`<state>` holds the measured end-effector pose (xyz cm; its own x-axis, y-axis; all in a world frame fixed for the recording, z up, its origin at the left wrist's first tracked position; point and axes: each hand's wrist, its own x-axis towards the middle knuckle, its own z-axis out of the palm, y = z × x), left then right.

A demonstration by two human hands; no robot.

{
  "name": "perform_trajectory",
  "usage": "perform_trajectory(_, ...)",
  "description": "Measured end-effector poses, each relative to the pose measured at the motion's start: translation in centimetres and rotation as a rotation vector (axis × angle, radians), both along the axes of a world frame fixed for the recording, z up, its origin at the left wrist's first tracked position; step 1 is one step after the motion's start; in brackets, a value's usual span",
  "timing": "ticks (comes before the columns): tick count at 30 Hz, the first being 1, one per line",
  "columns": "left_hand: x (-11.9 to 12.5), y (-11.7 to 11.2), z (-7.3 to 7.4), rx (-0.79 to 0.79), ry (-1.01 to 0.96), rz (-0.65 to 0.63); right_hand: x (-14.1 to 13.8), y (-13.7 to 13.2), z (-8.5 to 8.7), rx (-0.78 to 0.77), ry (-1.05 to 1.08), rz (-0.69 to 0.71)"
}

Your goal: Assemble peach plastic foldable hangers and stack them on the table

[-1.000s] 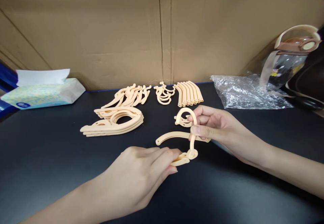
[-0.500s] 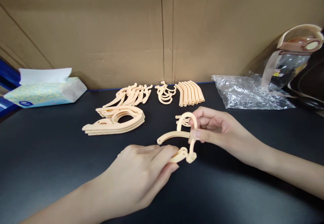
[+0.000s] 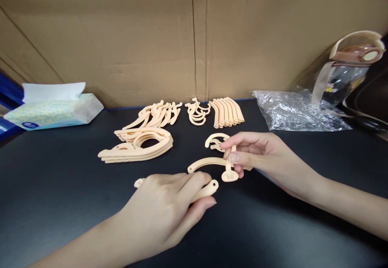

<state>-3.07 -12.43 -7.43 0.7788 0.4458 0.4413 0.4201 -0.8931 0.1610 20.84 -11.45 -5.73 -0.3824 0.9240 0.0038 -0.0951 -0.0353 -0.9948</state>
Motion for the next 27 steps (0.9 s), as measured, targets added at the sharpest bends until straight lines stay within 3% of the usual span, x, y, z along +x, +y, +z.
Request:
perform_trajectory(10, 0.23, 0.02, 0.32, 0.007, -0.095, -0.032, -0.03, -0.32, -0.03, -0.126, 0.117, 0.110)
perform_trajectory(27, 0.17, 0.08, 0.16, -0.054, -0.175, -0.125, -0.19, -0.05, -0.19, -0.195, 0.131, 0.110)
